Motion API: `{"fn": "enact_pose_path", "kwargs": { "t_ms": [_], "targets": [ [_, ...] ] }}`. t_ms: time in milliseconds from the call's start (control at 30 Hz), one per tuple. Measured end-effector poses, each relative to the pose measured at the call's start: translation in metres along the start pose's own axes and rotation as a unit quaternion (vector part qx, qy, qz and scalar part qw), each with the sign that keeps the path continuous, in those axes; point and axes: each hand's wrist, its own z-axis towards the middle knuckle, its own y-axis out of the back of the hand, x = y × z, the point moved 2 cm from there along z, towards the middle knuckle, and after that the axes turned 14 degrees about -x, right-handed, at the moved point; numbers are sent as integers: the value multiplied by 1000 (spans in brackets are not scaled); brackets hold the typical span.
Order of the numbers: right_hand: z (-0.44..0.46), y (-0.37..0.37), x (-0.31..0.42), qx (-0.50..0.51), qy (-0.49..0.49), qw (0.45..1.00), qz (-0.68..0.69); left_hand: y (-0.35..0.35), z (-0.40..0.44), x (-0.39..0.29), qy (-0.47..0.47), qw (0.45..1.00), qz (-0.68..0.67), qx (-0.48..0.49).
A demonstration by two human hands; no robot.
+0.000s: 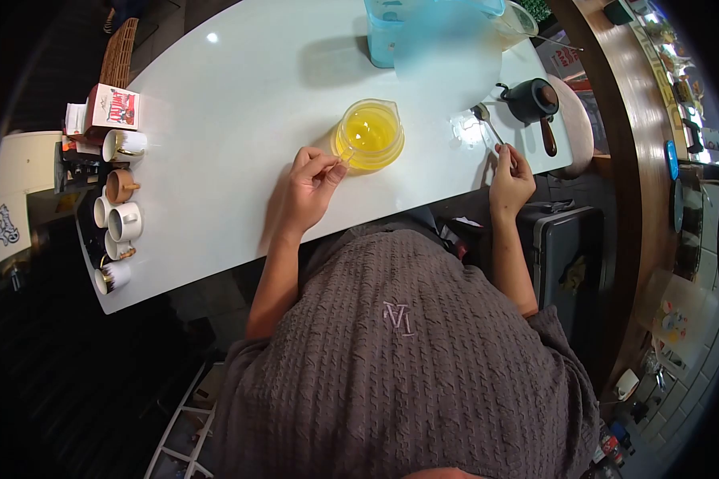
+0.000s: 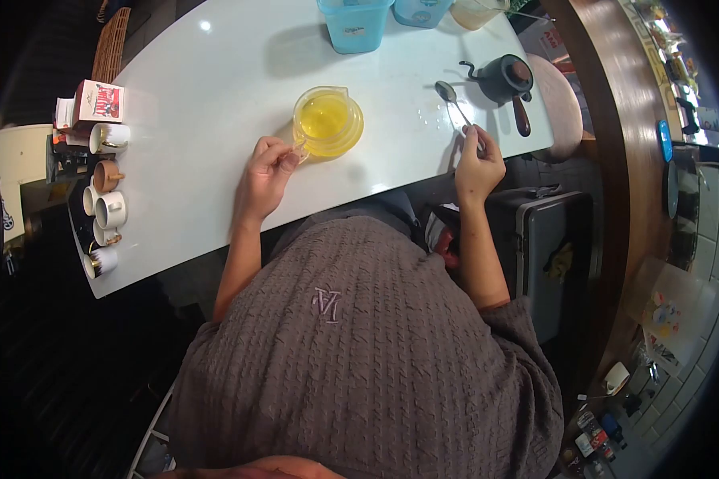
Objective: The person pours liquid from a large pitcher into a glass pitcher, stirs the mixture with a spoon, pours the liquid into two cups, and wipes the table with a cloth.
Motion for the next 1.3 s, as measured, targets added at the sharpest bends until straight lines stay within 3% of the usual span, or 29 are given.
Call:
{"fn": "enact_pose_path", "kwargs": {
  "t_ms": [33, 100, 200, 400, 533, 733, 800, 833, 933, 1100, 1167, 1233, 1300],
  "targets": [
    [1, 3, -1, -1, -3, 1000, -2, 1, -1, 2, 3, 1000, 1, 2],
    [1, 5, 11, -10, 198, 951, -238, 1, -2, 5, 34, 999, 1, 31],
    [7, 4, -2, -10, 251, 942, -221, -5, -5, 4, 84, 995, 11, 45],
    [9, 4, -12, -18, 250, 936, -247, -29, -6, -19, 149, 983, -28, 106],
    [11, 6, -15, -24, 246, 936, -249, -52, -10, -17, 130, 982, -96, 103],
    [-1, -4, 4, -51, 267, 922, -275, -41, -5, -31, 84, 989, -38, 112],
    [-17, -16, 34, 2, 259, 960, -104, -22, -4, -27, 164, 980, 5, 112],
    [-27, -27, 48, 76, 257, 961, -70, -15, -5, -24, 166, 980, 6, 111],
    [-64, -48, 83, 252, 324, 909, -78, 10, -2, -22, 153, 988, 22, -10],
    [-87, -65, 79, 345, 275, 890, -115, 39, -6, -21, 144, 986, 27, -79],
    [-86, -65, 69, 317, 133, 935, -91, 49, -11, -22, 166, 981, 27, -99],
    [-80, -63, 55, 241, 141, 959, -58, 58, -17, -17, 166, 980, 18, -107],
    [-67, -59, 44, 238, 22, 969, -59, 62, -24, -12, 167, 980, 6, -112]
  ]
}}
